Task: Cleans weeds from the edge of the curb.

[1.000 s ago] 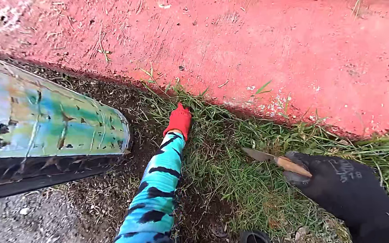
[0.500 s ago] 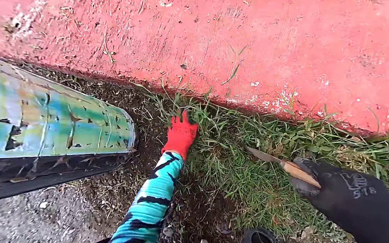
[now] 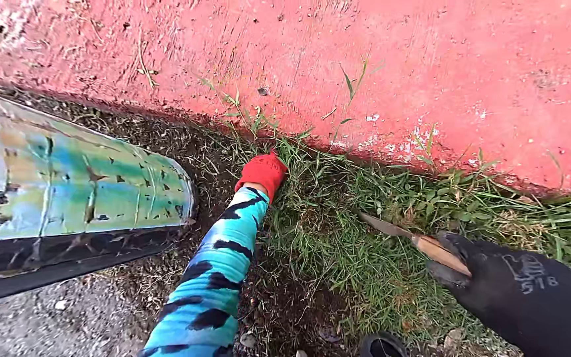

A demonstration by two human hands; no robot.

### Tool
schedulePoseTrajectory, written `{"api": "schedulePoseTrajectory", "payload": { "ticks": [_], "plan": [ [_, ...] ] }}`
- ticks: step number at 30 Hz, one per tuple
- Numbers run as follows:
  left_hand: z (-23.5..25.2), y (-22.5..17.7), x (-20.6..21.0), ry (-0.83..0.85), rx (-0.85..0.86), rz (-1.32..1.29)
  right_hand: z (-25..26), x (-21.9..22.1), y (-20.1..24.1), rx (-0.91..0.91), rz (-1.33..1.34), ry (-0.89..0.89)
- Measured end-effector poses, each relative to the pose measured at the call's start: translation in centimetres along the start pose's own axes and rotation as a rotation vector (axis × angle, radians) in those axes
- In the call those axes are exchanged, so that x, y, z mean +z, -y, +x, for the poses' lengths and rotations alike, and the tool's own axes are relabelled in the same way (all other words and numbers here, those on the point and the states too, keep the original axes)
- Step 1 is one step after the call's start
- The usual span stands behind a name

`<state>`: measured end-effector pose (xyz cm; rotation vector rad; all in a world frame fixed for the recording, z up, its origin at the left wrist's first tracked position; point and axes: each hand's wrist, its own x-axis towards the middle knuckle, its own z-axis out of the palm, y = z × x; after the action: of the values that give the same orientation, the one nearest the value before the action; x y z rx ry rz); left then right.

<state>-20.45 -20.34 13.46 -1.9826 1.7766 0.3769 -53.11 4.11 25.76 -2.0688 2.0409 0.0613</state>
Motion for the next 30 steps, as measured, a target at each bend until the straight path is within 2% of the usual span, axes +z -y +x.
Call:
{"api": "schedulePoseTrajectory", "payload": {
  "ticks": [5, 12, 14, 19, 24, 27, 30],
  "plan": [
    [0.4, -0.1, -1.6, 0.056, 0.105, 0.119, 0.5, -0.5, -0.3, 0.046, 0.031, 0.095],
    [-0.9, 0.6, -0.7, 0.020, 0.152, 0.046, -0.9, 0.7, -0.4, 0.065, 0.039, 0.094],
    [-1.4, 0.9, 0.0, 0.019, 0.170, 0.043, -1.0, 1.2, -0.7, 0.046, 0.052, 0.047],
    [-2.8, 1.1, 1.4, -0.036, 0.176, -0.005, -1.1, 1.4, -0.8, 0.037, 0.030, 0.020],
    [-3.8, 1.7, 2.9, 0.051, 0.148, -0.037, -0.6, 1.0, -0.8, 0.017, 0.023, 0.018],
    [-3.1, 1.8, 3.3, 0.096, 0.128, -0.064, 0.0, 0.5, -0.4, 0.018, 0.008, 0.028],
    [-2.3, 1.7, 3.4, 0.051, 0.104, -0.111, 0.4, -0.4, 0.7, 0.033, -0.002, 0.063]
  ]
}}
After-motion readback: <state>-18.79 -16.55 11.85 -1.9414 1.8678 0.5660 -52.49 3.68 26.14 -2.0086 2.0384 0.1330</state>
